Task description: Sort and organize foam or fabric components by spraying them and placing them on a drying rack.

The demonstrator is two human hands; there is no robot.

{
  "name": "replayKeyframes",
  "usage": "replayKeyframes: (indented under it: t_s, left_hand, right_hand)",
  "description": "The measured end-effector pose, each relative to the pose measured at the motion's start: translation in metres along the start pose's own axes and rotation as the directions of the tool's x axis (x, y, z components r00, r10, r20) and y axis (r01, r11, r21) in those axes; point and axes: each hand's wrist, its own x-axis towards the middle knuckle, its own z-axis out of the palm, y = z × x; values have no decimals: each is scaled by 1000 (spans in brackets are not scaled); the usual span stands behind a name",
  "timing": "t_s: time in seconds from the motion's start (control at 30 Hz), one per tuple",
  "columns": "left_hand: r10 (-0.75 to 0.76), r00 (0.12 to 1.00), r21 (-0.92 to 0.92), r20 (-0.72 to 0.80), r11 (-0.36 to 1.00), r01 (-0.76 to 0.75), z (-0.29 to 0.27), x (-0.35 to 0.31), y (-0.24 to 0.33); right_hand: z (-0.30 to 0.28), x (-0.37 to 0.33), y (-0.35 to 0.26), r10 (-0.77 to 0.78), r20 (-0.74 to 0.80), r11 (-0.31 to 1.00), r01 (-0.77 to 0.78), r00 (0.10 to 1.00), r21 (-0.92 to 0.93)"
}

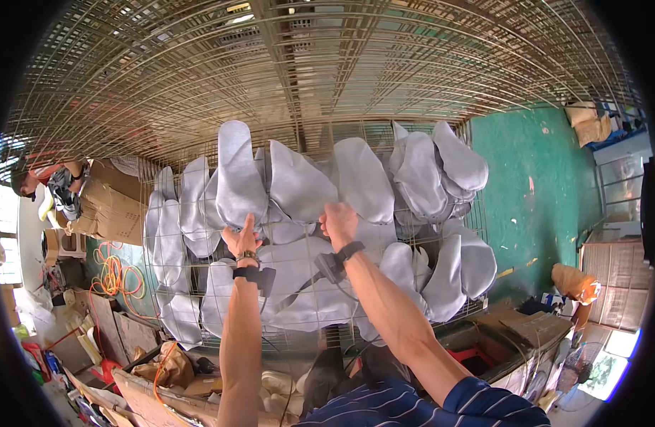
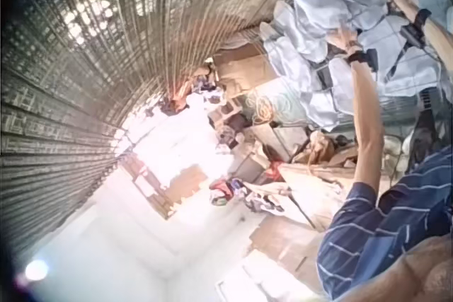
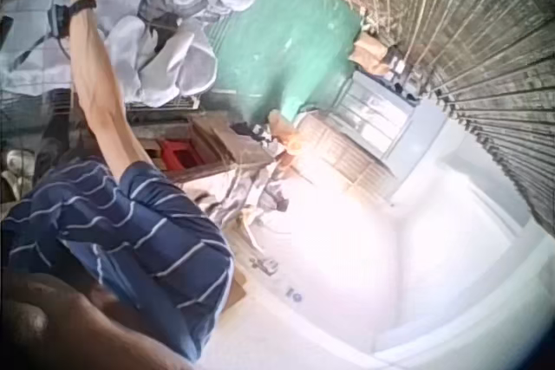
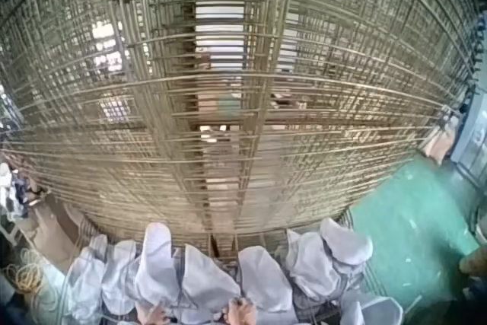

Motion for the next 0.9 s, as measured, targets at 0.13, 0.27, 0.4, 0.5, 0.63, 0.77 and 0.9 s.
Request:
replayKeyframes:
  t_s: [0.13,0.27,0.4,0.5,0.63,0.77,0.9]
  left_hand:
    - [5,1000,-34,22,999,-5,11,-11,1]
    - [-8,1000,3,10,1000,8,5,-15,-5]
    - [-16,999,-43,47,999,18,6,-15,-7]
    - [-33,995,-76,96,996,41,5,-16,-1]
    - [-57,980,-111,190,991,79,-7,-25,1]
    - [-32,933,-190,359,976,106,-48,-48,10]
    - [293,939,-370,177,904,-213,-97,-109,1]
  right_hand:
    - [-19,-5,-5,33,109,997,-25,993,-69]
    - [-3,-65,-8,-416,56,686,354,908,-636]
    - [57,-71,-25,-781,538,85,907,318,-413]
    - [98,-21,-3,-651,748,-270,884,124,-381]
    - [111,18,15,-578,796,-382,801,181,-460]
    - [120,21,19,-503,841,-446,773,200,-451]
    - [113,22,25,-487,834,-479,719,259,-503]
